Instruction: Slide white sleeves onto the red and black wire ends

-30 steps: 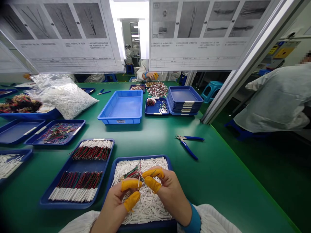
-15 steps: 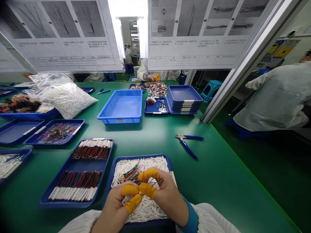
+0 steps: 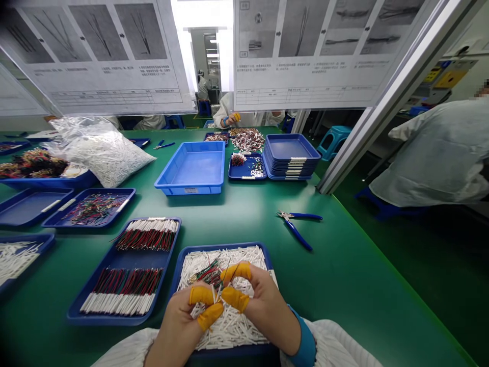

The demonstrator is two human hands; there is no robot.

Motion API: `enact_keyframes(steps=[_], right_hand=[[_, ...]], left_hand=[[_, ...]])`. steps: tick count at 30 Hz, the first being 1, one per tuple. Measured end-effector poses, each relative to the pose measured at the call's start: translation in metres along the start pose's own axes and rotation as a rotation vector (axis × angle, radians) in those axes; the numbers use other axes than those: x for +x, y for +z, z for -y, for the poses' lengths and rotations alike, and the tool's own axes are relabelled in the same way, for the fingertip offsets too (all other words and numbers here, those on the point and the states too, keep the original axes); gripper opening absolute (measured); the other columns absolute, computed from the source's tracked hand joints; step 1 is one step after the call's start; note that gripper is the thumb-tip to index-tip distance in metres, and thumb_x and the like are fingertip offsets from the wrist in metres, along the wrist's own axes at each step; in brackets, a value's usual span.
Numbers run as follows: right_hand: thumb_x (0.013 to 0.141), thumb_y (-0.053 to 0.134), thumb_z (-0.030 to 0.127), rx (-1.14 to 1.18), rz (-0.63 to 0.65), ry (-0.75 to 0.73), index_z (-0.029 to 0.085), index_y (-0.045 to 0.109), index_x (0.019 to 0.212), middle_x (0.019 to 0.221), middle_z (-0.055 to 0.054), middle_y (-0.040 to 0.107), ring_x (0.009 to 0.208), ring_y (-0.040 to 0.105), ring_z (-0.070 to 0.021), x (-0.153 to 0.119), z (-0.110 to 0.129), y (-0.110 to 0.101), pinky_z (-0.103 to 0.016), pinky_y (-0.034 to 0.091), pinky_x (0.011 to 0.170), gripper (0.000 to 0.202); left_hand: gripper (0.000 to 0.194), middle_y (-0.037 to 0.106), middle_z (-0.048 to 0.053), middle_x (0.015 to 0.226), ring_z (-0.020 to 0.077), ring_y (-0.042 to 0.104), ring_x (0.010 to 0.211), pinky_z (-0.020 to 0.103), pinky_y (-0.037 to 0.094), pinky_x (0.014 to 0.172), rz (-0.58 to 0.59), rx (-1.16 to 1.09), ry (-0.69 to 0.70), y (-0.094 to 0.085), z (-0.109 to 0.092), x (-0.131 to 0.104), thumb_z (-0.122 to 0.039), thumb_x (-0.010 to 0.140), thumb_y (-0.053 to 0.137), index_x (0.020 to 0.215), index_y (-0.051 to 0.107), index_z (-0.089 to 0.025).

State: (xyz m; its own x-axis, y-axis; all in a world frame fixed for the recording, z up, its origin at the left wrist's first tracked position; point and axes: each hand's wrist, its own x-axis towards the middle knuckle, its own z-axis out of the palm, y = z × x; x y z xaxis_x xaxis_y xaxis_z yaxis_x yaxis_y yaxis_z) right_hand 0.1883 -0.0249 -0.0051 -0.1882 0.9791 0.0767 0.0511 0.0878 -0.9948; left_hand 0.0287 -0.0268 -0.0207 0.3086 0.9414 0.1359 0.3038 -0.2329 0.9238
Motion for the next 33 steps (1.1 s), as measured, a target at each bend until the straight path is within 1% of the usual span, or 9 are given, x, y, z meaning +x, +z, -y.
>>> enact_keyframes(steps=[5,11,16,21,23,25,28,31,33], right_hand=[[0.076,0.062,0.032,-0.079,0.038,-0.055,0.018,0.058,0.059,0.062,-0.003,0.058,0.063,0.054,-0.019,0.0007,-0.0023,0.0022,-0.032,0.045,0.06,0.022],[0.075,0.062,0.032,-0.103,0.053,-0.058,0.016,0.058,0.061,0.062,-0.005,0.058,0.062,0.054,-0.0191,0.0004,-0.0059,0.0044,-0.032,0.044,0.058,0.022],[0.077,0.058,0.026,-0.139,0.014,-0.077,0.016,0.059,0.066,0.066,-0.007,0.059,0.064,0.054,-0.0197,0.0001,-0.0025,0.0041,-0.033,0.044,0.06,0.016],[0.077,0.055,0.019,-0.195,0.042,-0.098,0.016,0.055,0.061,0.064,-0.006,0.058,0.063,0.053,-0.0193,-0.0006,-0.0019,0.004,-0.032,0.043,0.058,0.016],[0.077,0.055,0.02,-0.215,0.041,-0.101,0.016,0.055,0.061,0.063,-0.006,0.057,0.061,0.052,-0.0189,-0.0009,-0.0024,0.0041,-0.032,0.042,0.057,0.016],[0.078,0.054,0.021,-0.241,0.029,-0.114,0.016,0.055,0.062,0.063,-0.006,0.056,0.061,0.051,-0.019,-0.0012,-0.0028,0.0044,-0.032,0.042,0.057,0.017],[0.081,0.049,0.02,-0.288,0.028,-0.155,0.016,0.056,0.066,0.066,-0.007,0.056,0.065,0.051,-0.0199,-0.0015,-0.0033,0.0048,-0.033,0.042,0.06,0.018],[0.082,0.047,0.016,-0.324,0.013,-0.228,0.016,0.057,0.074,0.074,-0.008,0.057,0.074,0.052,-0.0212,-0.0014,-0.0056,0.0049,-0.034,0.043,0.066,0.013],[0.081,0.047,0.016,-0.362,-0.012,-0.259,0.016,0.054,0.073,0.074,-0.008,0.056,0.073,0.051,-0.0213,-0.0014,-0.0082,0.0052,-0.034,0.042,0.066,0.01]], left_hand=[[0.017,0.057,0.0,0.055,0.012,0.052,0.052,0.02,0.04,0.052,-0.01,0.026,0.01,-0.0003,0.003,0.001,-0.01,0.067,0.066,0.052,0.057,-0.014],[0.02,0.056,0.001,0.054,0.012,0.052,0.05,0.02,0.04,0.05,-0.017,0.074,0.065,0.0009,0.0009,-0.0014,-0.011,0.069,0.064,0.051,0.056,-0.014],[0.013,0.064,0.006,0.064,0.0165,0.058,0.059,0.025,0.045,0.055,-0.052,0.154,0.173,0.0005,0.0015,-0.0043,-0.01,0.072,0.059,0.059,0.06,-0.014],[0.012,0.066,0.007,0.065,0.0193,0.061,0.061,0.028,0.047,0.057,-0.058,0.205,0.168,0.0027,0.0066,-0.0059,-0.009,0.068,0.064,0.058,0.06,-0.014],[0.01,0.067,0.008,0.067,0.0202,0.062,0.064,0.029,0.048,0.059,-0.054,0.218,0.192,0.0023,0.0075,-0.0063,-0.009,0.07,0.061,0.061,0.061,-0.014],[0.009,0.067,0.01,0.073,0.0214,0.062,0.068,0.031,0.049,0.061,-0.064,0.237,0.257,0.0007,0.0081,-0.0066,-0.009,0.073,0.056,0.072,0.063,-0.014],[0.019,0.067,0.012,0.076,0.0215,0.06,0.067,0.033,0.049,0.062,-0.054,0.263,0.358,-0.0022,0.009,-0.0064,-0.008,0.075,0.048,0.086,0.062,-0.012],[0.02,0.066,0.012,0.077,0.0214,0.059,0.066,0.035,0.048,0.063,-0.008,0.268,0.374,-0.0041,0.0086,-0.006,-0.009,0.077,0.045,0.088,0.061,-0.012],[0.019,0.066,0.012,0.078,0.0216,0.059,0.069,0.034,0.047,0.065,0.015,0.262,0.356,-0.0047,0.0063,-0.0061,-0.01,0.077,0.044,0.085,0.061,-0.013]])
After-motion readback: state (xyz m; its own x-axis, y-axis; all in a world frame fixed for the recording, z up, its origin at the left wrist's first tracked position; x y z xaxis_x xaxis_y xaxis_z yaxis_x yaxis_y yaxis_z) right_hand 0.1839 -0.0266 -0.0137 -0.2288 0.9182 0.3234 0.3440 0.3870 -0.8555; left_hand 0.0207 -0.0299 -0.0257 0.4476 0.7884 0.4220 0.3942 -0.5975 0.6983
